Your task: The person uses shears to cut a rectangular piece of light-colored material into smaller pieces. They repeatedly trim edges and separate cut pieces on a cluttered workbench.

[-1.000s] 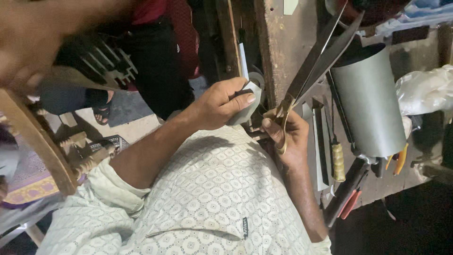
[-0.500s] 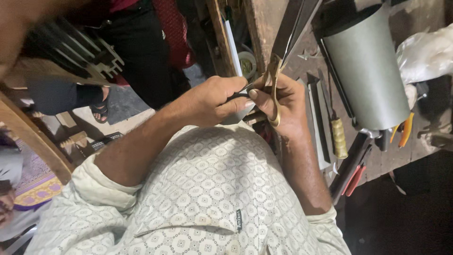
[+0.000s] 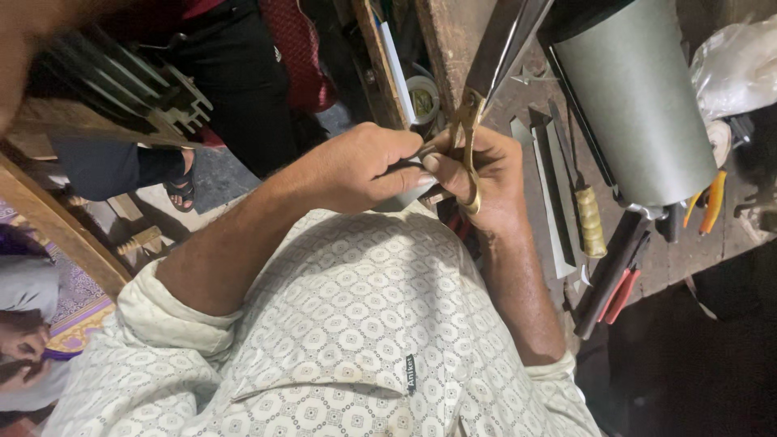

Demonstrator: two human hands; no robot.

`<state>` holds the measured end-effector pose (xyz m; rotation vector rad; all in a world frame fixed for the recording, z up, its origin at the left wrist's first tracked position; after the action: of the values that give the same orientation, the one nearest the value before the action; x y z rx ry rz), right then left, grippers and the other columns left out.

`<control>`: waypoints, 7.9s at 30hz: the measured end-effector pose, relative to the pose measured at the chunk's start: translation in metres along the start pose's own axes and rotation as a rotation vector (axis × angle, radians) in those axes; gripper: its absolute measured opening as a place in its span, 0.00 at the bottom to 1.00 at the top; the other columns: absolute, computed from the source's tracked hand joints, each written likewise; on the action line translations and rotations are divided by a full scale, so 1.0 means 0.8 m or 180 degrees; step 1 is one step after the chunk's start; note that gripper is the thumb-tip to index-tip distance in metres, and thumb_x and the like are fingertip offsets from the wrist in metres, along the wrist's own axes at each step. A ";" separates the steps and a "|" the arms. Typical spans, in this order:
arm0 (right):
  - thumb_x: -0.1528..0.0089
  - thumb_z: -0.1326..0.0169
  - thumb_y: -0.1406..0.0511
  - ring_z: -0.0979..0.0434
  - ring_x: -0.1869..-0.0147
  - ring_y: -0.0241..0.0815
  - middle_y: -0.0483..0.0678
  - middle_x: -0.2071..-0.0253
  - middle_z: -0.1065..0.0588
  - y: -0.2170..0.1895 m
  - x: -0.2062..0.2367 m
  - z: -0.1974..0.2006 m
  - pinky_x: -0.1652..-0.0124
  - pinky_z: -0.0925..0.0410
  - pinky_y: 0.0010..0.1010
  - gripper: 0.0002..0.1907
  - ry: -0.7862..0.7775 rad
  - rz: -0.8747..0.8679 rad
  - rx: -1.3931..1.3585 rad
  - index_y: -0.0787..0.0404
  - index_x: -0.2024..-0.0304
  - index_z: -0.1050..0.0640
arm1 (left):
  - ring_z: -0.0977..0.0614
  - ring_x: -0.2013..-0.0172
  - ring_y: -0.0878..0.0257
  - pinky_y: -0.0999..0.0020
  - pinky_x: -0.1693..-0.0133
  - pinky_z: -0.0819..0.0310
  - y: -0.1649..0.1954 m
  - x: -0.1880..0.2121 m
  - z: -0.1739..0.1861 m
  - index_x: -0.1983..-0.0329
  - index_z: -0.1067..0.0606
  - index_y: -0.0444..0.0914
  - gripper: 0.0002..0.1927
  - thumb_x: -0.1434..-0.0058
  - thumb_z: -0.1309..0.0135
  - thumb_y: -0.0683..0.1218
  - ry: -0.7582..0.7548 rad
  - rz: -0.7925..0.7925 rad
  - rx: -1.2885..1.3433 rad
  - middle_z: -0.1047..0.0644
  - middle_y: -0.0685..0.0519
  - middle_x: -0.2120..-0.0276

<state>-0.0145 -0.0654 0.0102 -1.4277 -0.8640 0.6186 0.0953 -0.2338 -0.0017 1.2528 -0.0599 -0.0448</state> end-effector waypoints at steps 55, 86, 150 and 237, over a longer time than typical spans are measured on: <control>0.36 0.39 0.70 0.29 0.62 0.32 0.44 0.64 0.24 0.116 0.034 -0.224 0.59 0.36 0.23 0.05 -0.1532 0.0162 0.0230 0.66 0.60 0.21 | 0.15 0.64 0.58 0.63 0.60 0.23 -0.073 0.335 -0.094 0.56 0.17 0.39 0.13 0.38 0.42 0.50 0.3059 0.0705 0.0345 0.16 0.48 0.65; 0.35 0.40 0.70 0.31 0.64 0.31 0.42 0.68 0.26 0.107 0.053 -0.242 0.61 0.39 0.22 0.04 -0.1109 0.0153 0.0006 0.67 0.60 0.21 | 0.18 0.72 0.68 0.71 0.71 0.20 -0.083 0.351 -0.098 0.58 0.21 0.36 0.18 0.46 0.33 0.51 0.3054 0.0766 0.2073 0.19 0.53 0.70; 0.37 0.37 0.64 0.22 0.67 0.35 0.48 0.68 0.21 0.109 0.151 -0.166 0.67 0.29 0.26 0.10 -0.0678 -0.0597 -0.0198 0.65 0.62 0.22 | 0.17 0.68 0.67 0.72 0.66 0.19 -0.059 0.321 -0.151 0.58 0.21 0.34 0.06 0.37 0.38 0.39 0.2880 0.0372 0.2666 0.18 0.51 0.67; 0.38 0.35 0.70 0.22 0.49 0.55 0.54 0.54 0.21 0.139 0.329 0.170 0.48 0.31 0.45 0.11 0.2374 0.0217 0.3897 0.61 0.54 0.20 | 0.18 0.58 0.65 0.70 0.58 0.21 -0.056 0.049 -0.219 0.40 0.28 0.33 0.20 0.34 0.40 0.34 0.1242 0.0369 0.2669 0.20 0.51 0.55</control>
<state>0.0393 0.2358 -0.0715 -0.4495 0.2077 0.4519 0.1467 -0.0846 -0.0977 2.0698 0.2086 0.3594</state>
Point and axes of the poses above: each hand's wrist, its own x-axis away from the middle knuckle, its own z-axis out of the back of the hand, y = z × x, the point moved 2 cm from there along -x, towards the middle knuckle
